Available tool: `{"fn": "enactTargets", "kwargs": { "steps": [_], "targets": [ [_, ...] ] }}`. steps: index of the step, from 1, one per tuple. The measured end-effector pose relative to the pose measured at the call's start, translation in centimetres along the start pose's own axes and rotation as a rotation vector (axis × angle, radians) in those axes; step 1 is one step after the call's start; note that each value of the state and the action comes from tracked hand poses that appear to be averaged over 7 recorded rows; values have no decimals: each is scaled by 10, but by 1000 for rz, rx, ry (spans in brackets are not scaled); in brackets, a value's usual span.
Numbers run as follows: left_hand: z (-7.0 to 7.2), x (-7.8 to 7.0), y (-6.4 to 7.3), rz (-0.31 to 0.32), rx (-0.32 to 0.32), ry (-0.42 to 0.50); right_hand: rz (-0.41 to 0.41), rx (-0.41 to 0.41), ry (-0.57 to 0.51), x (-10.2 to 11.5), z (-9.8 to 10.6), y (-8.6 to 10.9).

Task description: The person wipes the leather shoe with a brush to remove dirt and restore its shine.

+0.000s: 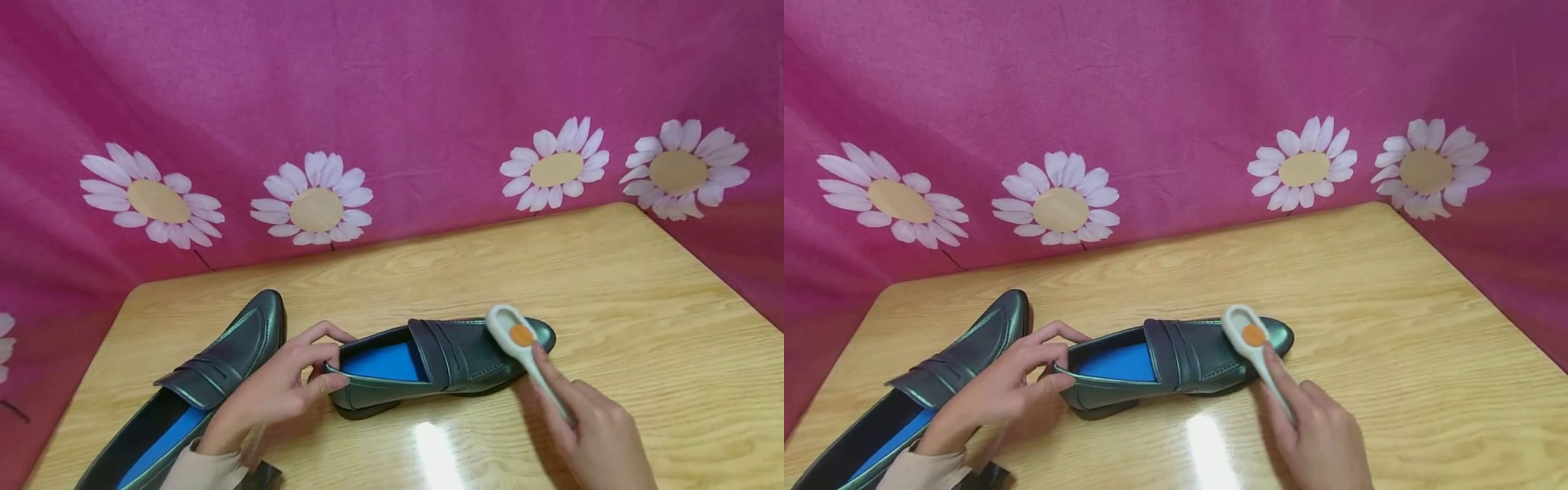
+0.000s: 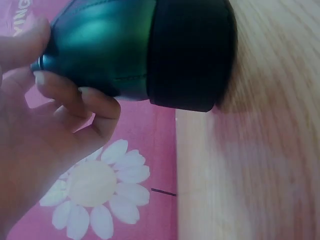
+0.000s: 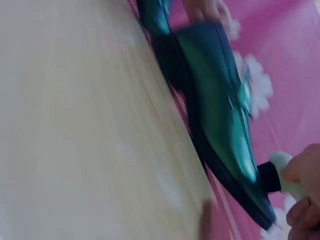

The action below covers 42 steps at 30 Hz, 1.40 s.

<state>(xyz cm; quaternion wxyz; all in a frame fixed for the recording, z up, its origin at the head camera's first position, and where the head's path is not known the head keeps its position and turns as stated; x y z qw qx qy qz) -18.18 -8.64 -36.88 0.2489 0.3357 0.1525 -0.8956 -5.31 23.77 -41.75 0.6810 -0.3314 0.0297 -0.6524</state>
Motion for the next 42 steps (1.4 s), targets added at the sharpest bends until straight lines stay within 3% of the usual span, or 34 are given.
{"fn": "enactTargets", "kwargs": {
  "steps": [2, 6, 9, 12, 15, 21, 24, 25, 27, 30, 32, 37, 39, 42],
  "targets": [
    [0, -1, -1, 13, 4, 1, -51, -12, 54, -13, 5, -3],
    [0, -1, -2, 42, 18, 9, -23, -51, 71, -18, 8, -4],
    [0, -1, -3, 68, 23, 6, 27, 4, 5, -4, 2, -1],
    [0, -1, -2, 77, 26, 5, 30, 116, -74, 12, -5, 3],
    [-1, -1, -3, 86, 30, 6, 6, 136, -50, 16, -3, 4],
    [-1, -1, -3, 102, 38, 12, -97, -3, 109, -4, 10, 0],
    [-1, -2, -3, 113, 42, 20, -84, -19, 121, -4, 10, 0],
    [-1, -2, -3, 119, 44, 26, -61, -7, 92, -1, 9, 0],
    [-2, -2, -3, 129, 50, 35, -63, 105, -13, 5, 4, 0],
    [-3, -2, -3, 143, 56, 45, -124, 275, -159, 11, -2, 1],
    [-3, -2, -4, 143, 58, 51, -159, 297, -157, 11, -2, 0],
    [-3, -1, -4, 126, 51, 55, -120, 104, 42, 0, 7, -2],
    [-3, 0, -3, 120, 47, 51, -88, 93, 18, 2, 7, -1],
    [-2, 0, -4, 116, 48, 51, -42, 137, -65, 9, 3, 1]
  ]
}}
Point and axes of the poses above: each hand's wrist, its own y-axis away from the middle knuckle, its own z-axis out of the back of the hand, x = y × z, the point moved 3 cm from there along -y, towards the middle knuckle, and after that the axes turned 9 degrees about x, right-handed, at the moved point
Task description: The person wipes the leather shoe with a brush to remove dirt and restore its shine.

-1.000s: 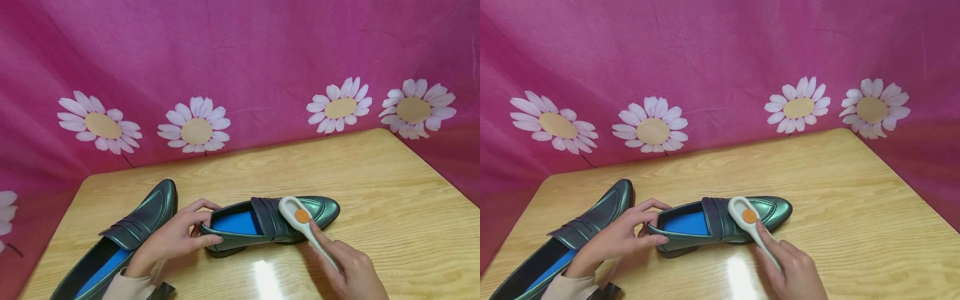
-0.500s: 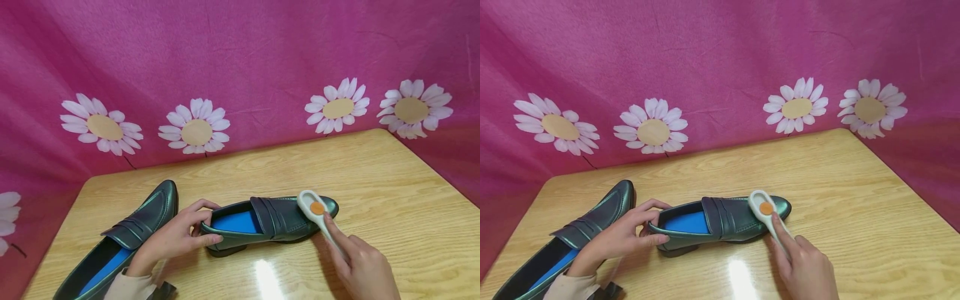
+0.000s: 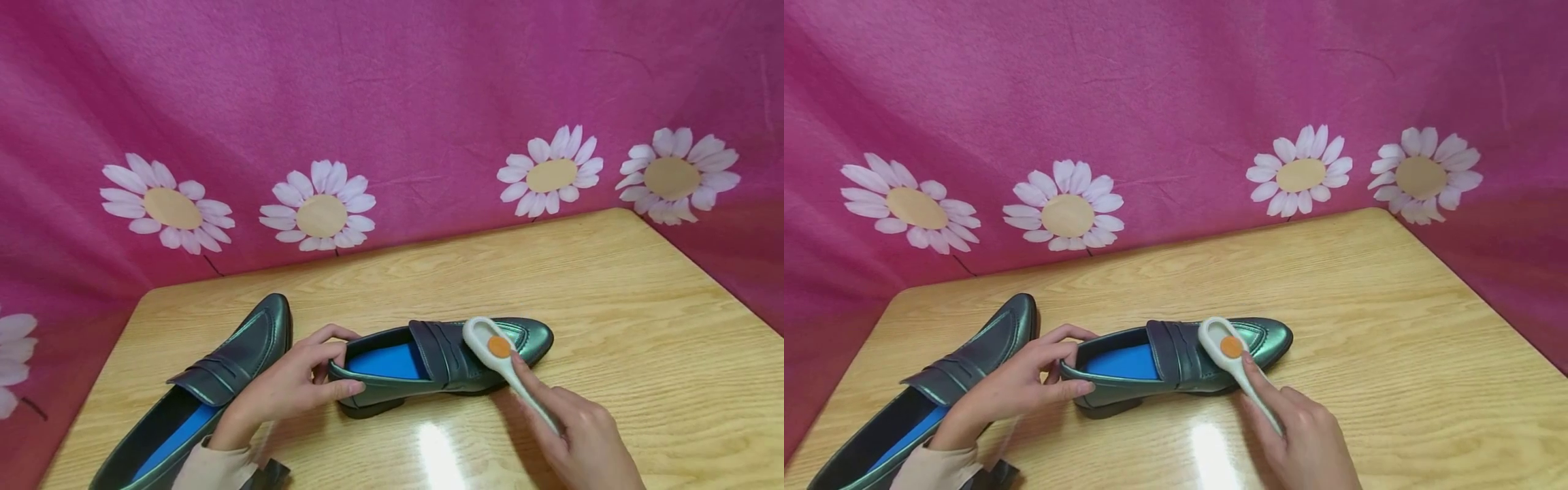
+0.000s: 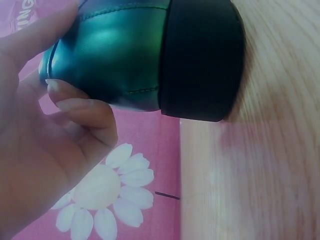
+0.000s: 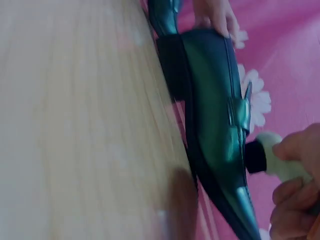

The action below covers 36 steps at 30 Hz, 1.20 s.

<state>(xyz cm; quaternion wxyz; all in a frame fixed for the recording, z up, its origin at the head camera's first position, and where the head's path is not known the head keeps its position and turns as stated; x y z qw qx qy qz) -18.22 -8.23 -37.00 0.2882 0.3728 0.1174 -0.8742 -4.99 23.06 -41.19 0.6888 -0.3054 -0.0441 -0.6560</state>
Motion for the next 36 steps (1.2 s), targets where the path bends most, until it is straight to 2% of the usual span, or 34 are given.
{"fn": "enactTargets", "kwargs": {
  "steps": [3, 7, 9, 14, 16, 21, 26, 28, 33, 36],
  "targets": [
    [0, -1, -2, 3, 9, 2, -24, 11, 15, 0, 3, 0],
    [1, -3, -4, 7, 9, -1, -69, -69, 125, -15, 13, -3],
    [2, -4, -4, 6, 8, -6, -44, -91, 122, -19, 13, -5],
    [3, -4, -4, -5, 10, 1, -10, 2, 73, -9, 4, -10],
    [3, -4, -4, -14, 11, 6, -20, 3, 83, -10, 6, -10],
    [3, -3, -5, -21, 7, -1, -70, -108, 130, -28, 23, -12],
    [3, -5, -4, -20, 12, 2, -108, -146, 102, -32, 27, -11],
    [3, -5, -4, -27, 15, 3, -84, -139, 85, -25, 23, -12],
    [3, -5, -4, -33, 19, 15, -6, -47, 36, 0, 10, -22],
    [3, -5, -4, -27, 18, 27, -27, 4, 17, 7, 9, -33]
  ]
}}
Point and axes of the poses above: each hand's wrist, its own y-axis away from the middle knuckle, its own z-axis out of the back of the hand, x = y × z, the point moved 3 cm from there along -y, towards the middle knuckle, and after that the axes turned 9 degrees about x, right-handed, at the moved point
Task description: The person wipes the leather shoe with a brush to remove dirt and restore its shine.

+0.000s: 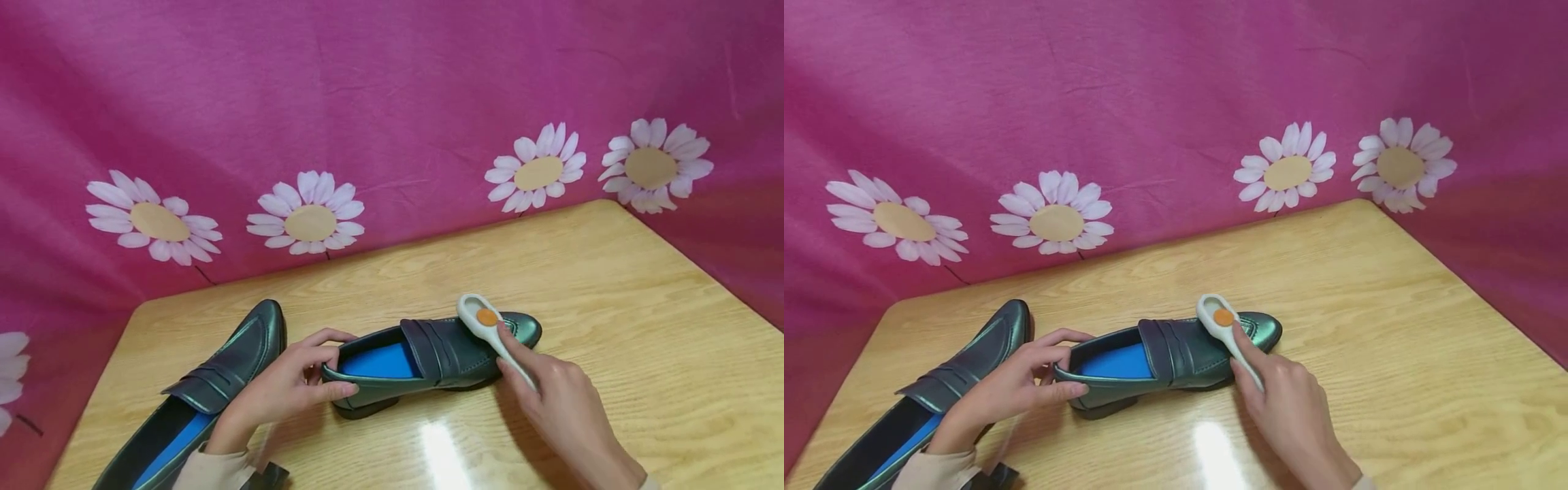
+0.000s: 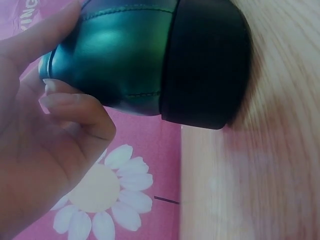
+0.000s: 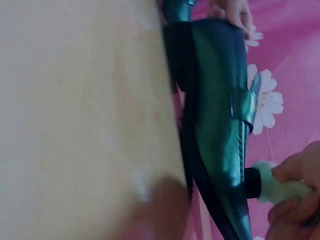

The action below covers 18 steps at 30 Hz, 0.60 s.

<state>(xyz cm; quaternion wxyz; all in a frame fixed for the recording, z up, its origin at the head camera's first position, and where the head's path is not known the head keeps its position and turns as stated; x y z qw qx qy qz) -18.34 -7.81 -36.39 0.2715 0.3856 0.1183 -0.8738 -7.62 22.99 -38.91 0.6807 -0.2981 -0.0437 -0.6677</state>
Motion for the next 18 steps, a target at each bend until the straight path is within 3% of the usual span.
{"fn": "enactTargets", "kwargs": {
  "steps": [3, 6, 13, 16, 18],
  "targets": [
    [0, -1, -1, -3, 3, 4, -35, 38, 17, 5, 1, -11],
    [0, 1, 0, -6, -6, 2, 0, 102, -30, 15, -4, -18],
    [0, 5, 0, 6, -18, -20, 2, 201, -342, 25, -7, -17],
    [0, 6, 0, 7, -19, -24, 74, 224, -440, 29, -8, -12],
    [0, 6, 1, 8, -19, -25, 152, 218, -438, 33, -9, -9]
  ]
}}
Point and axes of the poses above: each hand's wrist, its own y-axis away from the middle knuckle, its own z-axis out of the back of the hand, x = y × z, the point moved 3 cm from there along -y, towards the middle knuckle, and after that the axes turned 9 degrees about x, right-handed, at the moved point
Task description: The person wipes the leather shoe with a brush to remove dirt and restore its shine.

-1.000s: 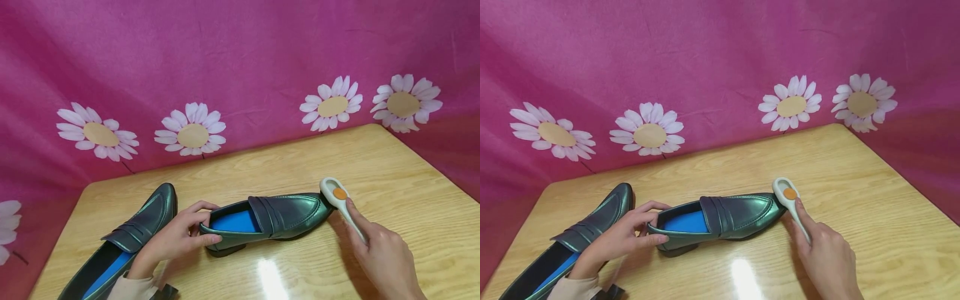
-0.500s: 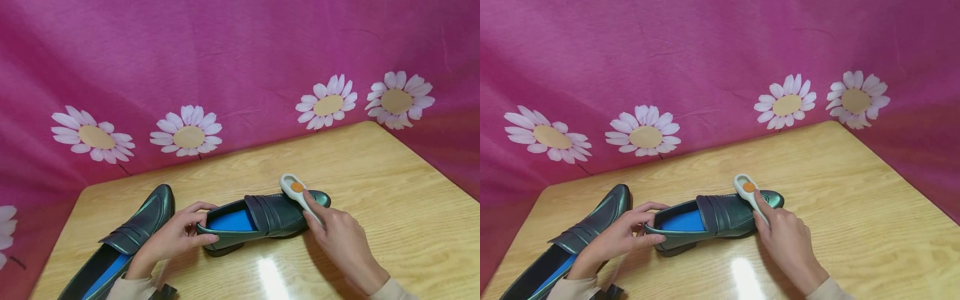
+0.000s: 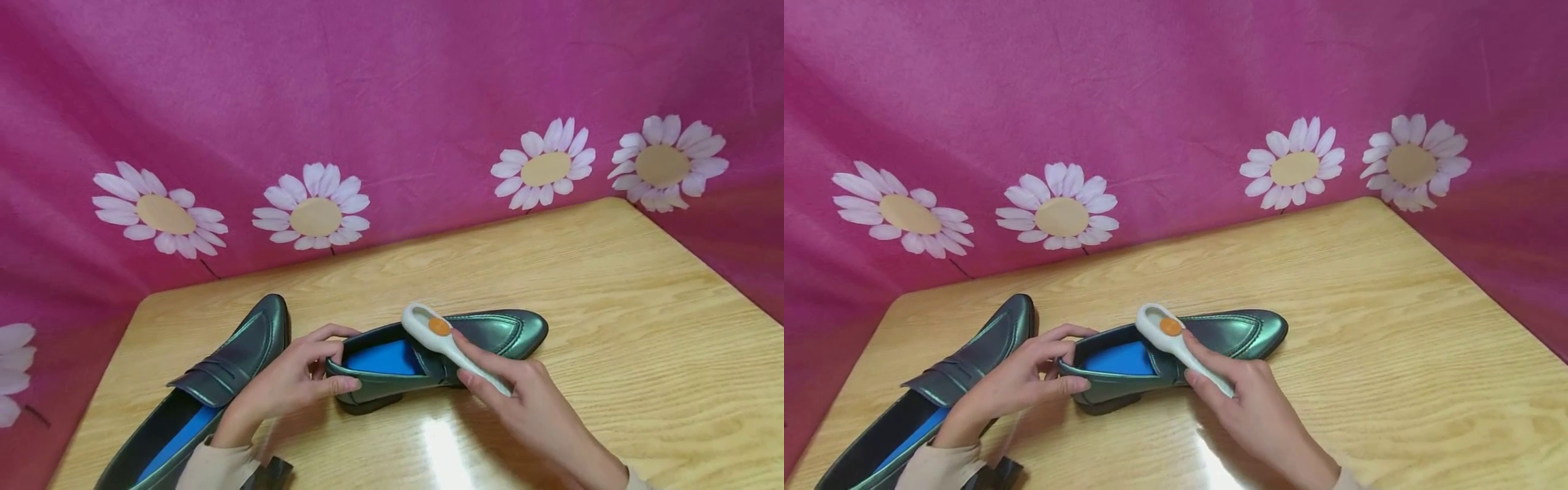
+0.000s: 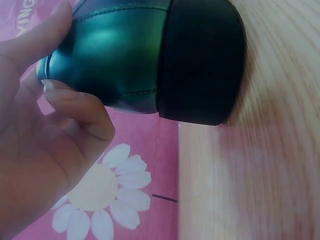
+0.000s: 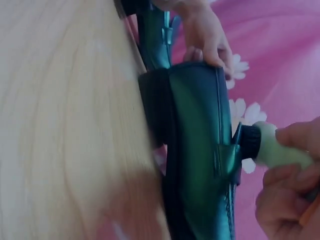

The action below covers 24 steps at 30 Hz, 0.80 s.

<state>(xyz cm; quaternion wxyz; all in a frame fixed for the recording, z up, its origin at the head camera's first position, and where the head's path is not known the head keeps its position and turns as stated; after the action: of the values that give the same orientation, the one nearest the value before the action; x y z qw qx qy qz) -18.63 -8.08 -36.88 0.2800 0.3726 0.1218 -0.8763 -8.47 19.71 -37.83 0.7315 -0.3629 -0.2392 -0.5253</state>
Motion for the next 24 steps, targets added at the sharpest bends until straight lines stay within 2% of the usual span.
{"fn": "enactTargets", "kwargs": {
  "steps": [2, 7, 9, 11, 14, 16, 18, 21, 24],
  "targets": [
    [0, -1, -1, -6, 3, 2, 43, -24, 60, 3, 0, 0],
    [0, -1, -1, -1, 4, 6, -7, -56, 209, 4, 1, -16],
    [0, -1, -1, -5, 3, 0, 2, -34, 213, 7, -1, -22],
    [-1, 0, 0, -9, 2, -9, 50, 1, 186, 12, -6, -25],
    [-1, 0, 0, -16, -1, -21, 143, 31, 154, 20, -12, -19],
    [0, -1, 0, -17, -4, -31, 167, 19, 172, 22, -12, -13],
    [1, -2, 0, -16, -8, -36, 134, -21, 212, 21, -10, -9],
    [1, -2, 0, -10, -4, -30, 24, -58, 257, 14, -6, -7],
    [0, -1, 1, -17, -1, -21, 23, -68, 259, 12, -9, -3]
  ]
}}
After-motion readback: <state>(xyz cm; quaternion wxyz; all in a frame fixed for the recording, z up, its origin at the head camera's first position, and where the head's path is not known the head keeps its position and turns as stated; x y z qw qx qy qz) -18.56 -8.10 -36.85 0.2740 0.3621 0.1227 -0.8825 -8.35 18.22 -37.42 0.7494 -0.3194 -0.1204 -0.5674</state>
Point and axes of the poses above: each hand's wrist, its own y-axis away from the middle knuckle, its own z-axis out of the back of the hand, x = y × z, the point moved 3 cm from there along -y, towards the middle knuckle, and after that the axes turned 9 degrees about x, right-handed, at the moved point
